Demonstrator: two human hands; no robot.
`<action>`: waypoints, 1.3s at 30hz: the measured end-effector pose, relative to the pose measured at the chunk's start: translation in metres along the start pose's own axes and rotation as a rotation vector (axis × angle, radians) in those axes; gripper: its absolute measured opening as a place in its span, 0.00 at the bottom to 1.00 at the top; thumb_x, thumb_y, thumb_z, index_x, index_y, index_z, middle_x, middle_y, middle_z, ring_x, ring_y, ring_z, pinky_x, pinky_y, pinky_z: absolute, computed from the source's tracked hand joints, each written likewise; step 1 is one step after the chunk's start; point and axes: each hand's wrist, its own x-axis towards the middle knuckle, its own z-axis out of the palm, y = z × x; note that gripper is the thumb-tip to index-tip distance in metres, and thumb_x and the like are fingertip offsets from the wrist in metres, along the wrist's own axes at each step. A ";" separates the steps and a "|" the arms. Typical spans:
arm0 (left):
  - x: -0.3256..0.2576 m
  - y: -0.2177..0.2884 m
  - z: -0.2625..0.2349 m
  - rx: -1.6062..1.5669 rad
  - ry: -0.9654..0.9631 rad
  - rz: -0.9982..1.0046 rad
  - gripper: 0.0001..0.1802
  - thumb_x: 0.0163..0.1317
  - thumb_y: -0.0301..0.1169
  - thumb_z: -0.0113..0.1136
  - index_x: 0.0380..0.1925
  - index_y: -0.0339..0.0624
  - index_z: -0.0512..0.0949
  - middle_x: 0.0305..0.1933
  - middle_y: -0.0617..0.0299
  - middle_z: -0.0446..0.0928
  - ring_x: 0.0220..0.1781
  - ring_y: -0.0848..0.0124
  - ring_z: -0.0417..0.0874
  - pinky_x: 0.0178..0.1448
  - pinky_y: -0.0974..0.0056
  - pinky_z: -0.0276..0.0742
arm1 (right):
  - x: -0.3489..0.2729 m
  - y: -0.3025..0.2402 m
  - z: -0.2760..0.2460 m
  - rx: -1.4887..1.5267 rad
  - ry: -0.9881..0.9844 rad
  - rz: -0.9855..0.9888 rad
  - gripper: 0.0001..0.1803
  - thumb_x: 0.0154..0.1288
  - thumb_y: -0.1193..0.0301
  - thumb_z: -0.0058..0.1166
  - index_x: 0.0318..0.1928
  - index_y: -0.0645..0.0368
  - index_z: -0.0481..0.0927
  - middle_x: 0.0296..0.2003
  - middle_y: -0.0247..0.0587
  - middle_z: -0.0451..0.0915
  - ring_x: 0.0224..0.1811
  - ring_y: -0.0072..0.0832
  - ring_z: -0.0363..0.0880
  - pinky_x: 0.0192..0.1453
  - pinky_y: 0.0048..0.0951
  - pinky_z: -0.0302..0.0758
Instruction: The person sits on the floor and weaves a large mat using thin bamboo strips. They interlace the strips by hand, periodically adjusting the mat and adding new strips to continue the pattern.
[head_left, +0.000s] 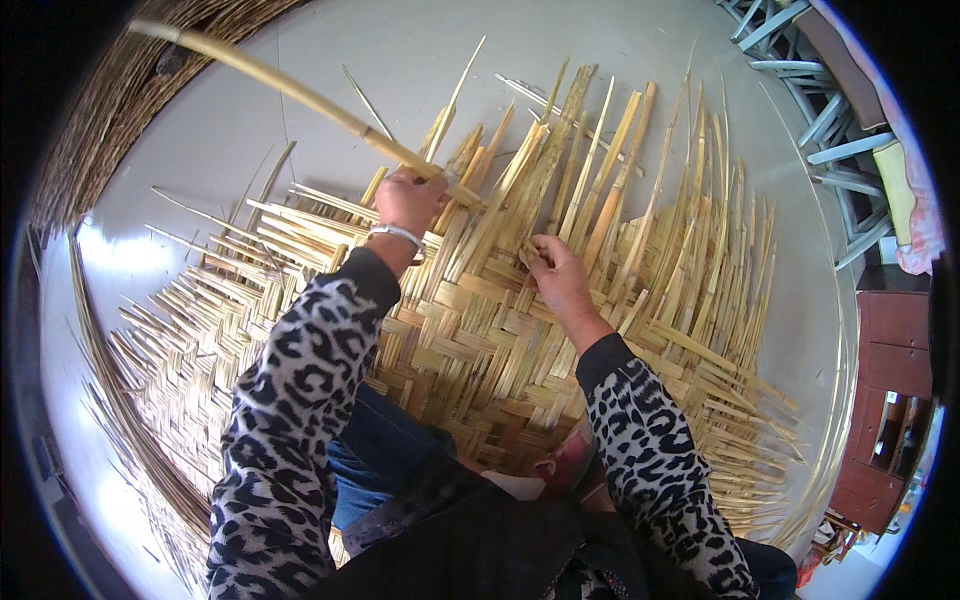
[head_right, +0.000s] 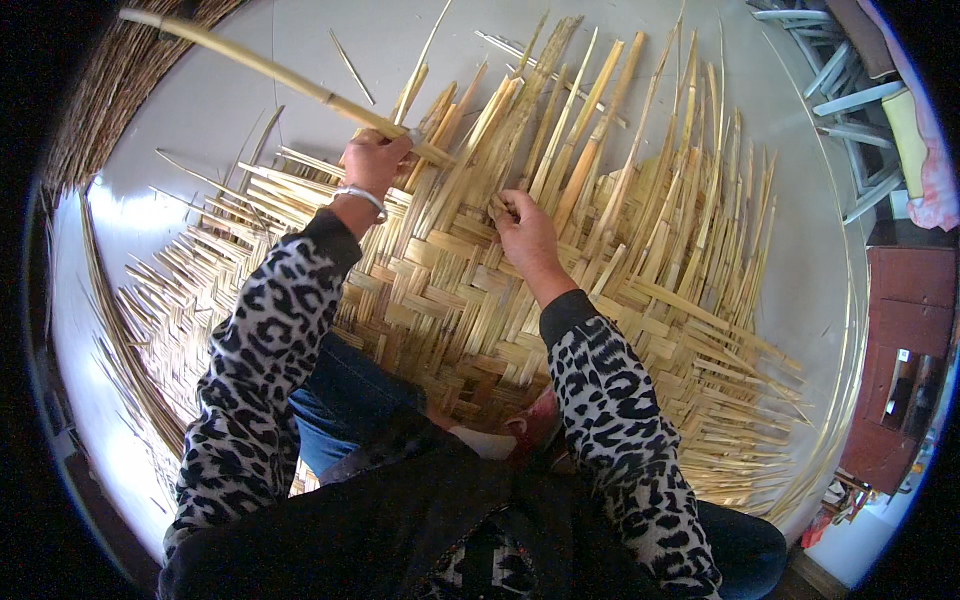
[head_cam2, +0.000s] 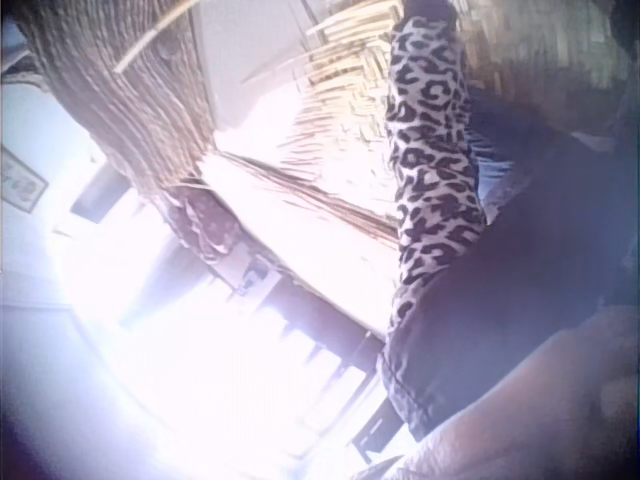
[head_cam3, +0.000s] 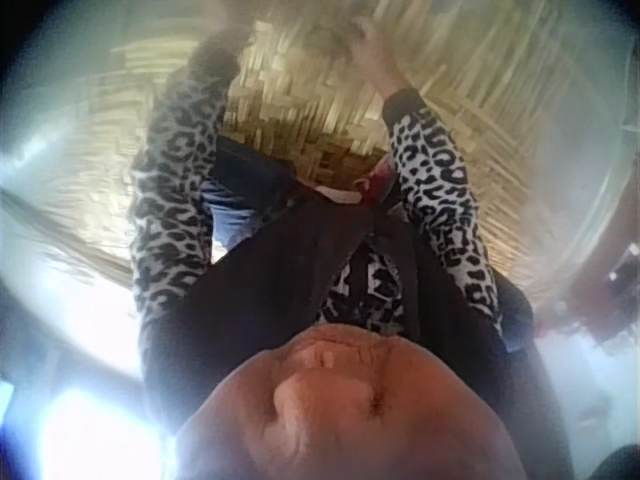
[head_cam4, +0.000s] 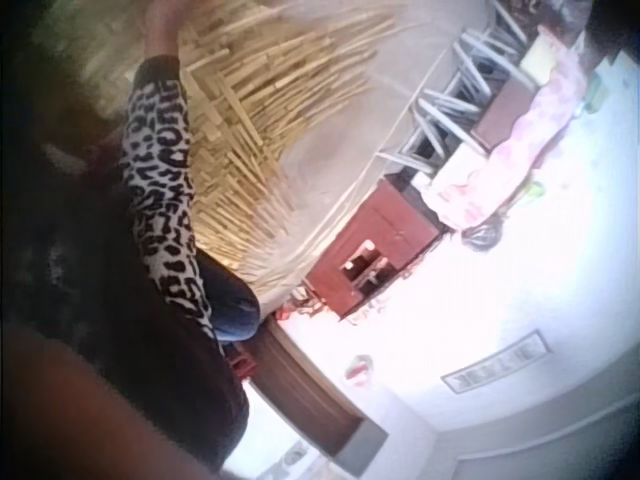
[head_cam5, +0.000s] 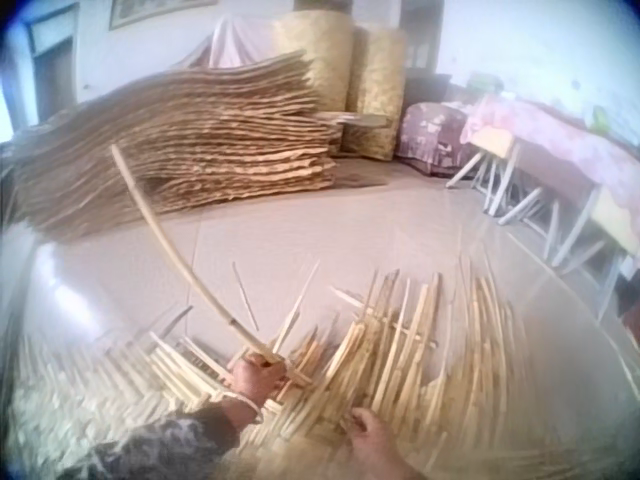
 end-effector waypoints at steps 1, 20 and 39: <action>0.006 0.000 0.004 0.150 0.038 0.094 0.16 0.57 0.36 0.69 0.39 0.36 0.83 0.33 0.52 0.85 0.35 0.61 0.87 0.40 0.60 0.82 | 0.000 0.000 0.001 -0.008 0.013 0.027 0.16 0.71 0.73 0.54 0.57 0.61 0.75 0.40 0.42 0.81 0.34 0.25 0.83 0.36 0.29 0.81; -0.017 -0.004 -0.009 0.061 0.121 0.204 0.12 0.61 0.32 0.67 0.36 0.31 0.84 0.29 0.58 0.85 0.28 0.76 0.85 0.35 0.70 0.80 | 0.017 -0.031 -0.002 -0.381 0.079 -0.057 0.17 0.65 0.70 0.59 0.52 0.62 0.78 0.35 0.41 0.83 0.30 0.28 0.83 0.35 0.30 0.78; -0.016 -0.044 -0.035 0.204 0.107 -0.074 0.12 0.58 0.31 0.67 0.32 0.30 0.81 0.22 0.57 0.83 0.21 0.72 0.83 0.26 0.69 0.78 | 0.018 -0.042 -0.012 -0.094 -0.077 0.008 0.09 0.70 0.68 0.56 0.47 0.58 0.79 0.40 0.32 0.81 0.43 0.23 0.80 0.47 0.27 0.77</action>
